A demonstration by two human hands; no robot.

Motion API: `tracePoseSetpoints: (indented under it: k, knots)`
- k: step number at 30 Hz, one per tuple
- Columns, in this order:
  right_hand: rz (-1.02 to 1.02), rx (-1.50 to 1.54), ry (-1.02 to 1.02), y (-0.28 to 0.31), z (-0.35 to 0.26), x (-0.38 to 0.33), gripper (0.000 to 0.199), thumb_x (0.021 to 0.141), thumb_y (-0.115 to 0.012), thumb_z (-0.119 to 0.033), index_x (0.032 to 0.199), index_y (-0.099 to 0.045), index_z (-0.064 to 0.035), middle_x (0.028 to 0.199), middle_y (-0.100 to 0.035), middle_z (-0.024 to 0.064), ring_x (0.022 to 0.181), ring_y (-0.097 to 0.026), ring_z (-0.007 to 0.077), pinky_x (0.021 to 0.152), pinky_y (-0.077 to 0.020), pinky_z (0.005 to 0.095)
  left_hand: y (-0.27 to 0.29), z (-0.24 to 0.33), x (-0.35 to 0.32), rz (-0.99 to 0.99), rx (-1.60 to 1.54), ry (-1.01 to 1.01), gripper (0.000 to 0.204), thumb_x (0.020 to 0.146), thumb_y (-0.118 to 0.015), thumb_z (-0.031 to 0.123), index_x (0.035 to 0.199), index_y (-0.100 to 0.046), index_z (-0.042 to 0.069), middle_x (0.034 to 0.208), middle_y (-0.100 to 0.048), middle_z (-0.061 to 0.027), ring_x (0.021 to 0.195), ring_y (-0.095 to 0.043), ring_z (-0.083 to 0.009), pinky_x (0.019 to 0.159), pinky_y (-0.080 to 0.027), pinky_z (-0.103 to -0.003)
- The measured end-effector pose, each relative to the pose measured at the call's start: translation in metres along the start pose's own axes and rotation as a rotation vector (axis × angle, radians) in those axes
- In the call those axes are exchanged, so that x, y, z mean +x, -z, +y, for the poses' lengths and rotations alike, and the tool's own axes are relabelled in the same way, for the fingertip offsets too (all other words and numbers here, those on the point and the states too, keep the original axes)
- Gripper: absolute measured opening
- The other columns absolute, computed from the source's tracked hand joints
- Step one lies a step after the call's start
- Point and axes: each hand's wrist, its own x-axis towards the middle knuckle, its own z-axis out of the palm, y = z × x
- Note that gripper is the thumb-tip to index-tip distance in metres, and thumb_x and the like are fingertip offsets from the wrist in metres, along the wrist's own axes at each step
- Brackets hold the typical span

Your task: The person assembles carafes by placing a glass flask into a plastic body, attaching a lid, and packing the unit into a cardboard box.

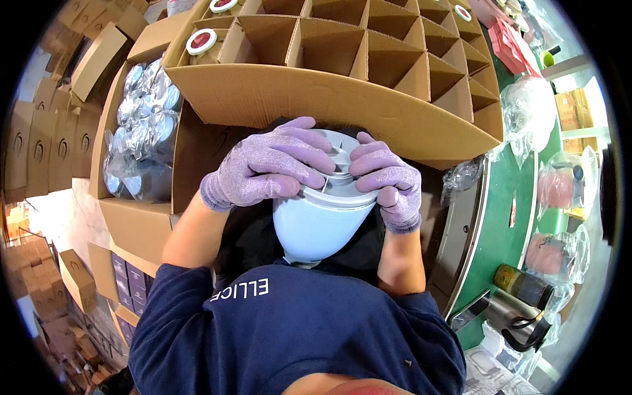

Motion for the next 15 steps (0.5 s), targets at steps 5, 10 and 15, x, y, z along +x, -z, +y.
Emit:
tracePoseSetpoints:
  k: [5,10,15]
  knots:
    - [-0.092,-0.137,0.046,0.007,-0.003,-0.009,0.046,0.09,-0.065,-0.05,0.098,-0.076,-0.0067,0.109,-0.072,0.0114,0.111,-0.064,0.0319,0.11,-0.0363,0.052,-0.01,-0.001,0.001,0.045,-0.023,0.007,0.037,0.095,-0.058,0.037,0.089,-0.078,0.006,0.117,-0.071,-0.0202,0.126,-0.057,-0.0392,0.119,-0.021,-0.059]
    - [-0.388,-0.56,0.13,-0.032,-0.089,0.002,0.069,0.091,-0.055,-0.064,0.125,-0.064,-0.0048,0.131,-0.062,0.0181,0.122,-0.059,0.0335,0.109,-0.0371,0.0505,-0.014,-0.037,-0.017,0.404,-0.145,0.35,0.037,0.099,-0.048,0.022,0.124,-0.064,0.0,0.14,-0.057,-0.0211,0.136,-0.049,-0.0325,0.12,-0.025,-0.046]
    - [0.122,-0.46,-0.136,0.002,-0.03,-0.009,0.086,0.092,-0.038,-0.075,0.131,-0.059,-0.0004,0.134,-0.059,0.0211,0.128,-0.053,0.0418,0.113,-0.0323,0.0544,-0.029,0.004,0.006,0.301,0.201,0.194,0.043,0.099,-0.047,0.015,0.136,-0.054,-0.006,0.146,-0.052,-0.0194,0.14,-0.044,-0.0317,0.119,-0.027,-0.037]
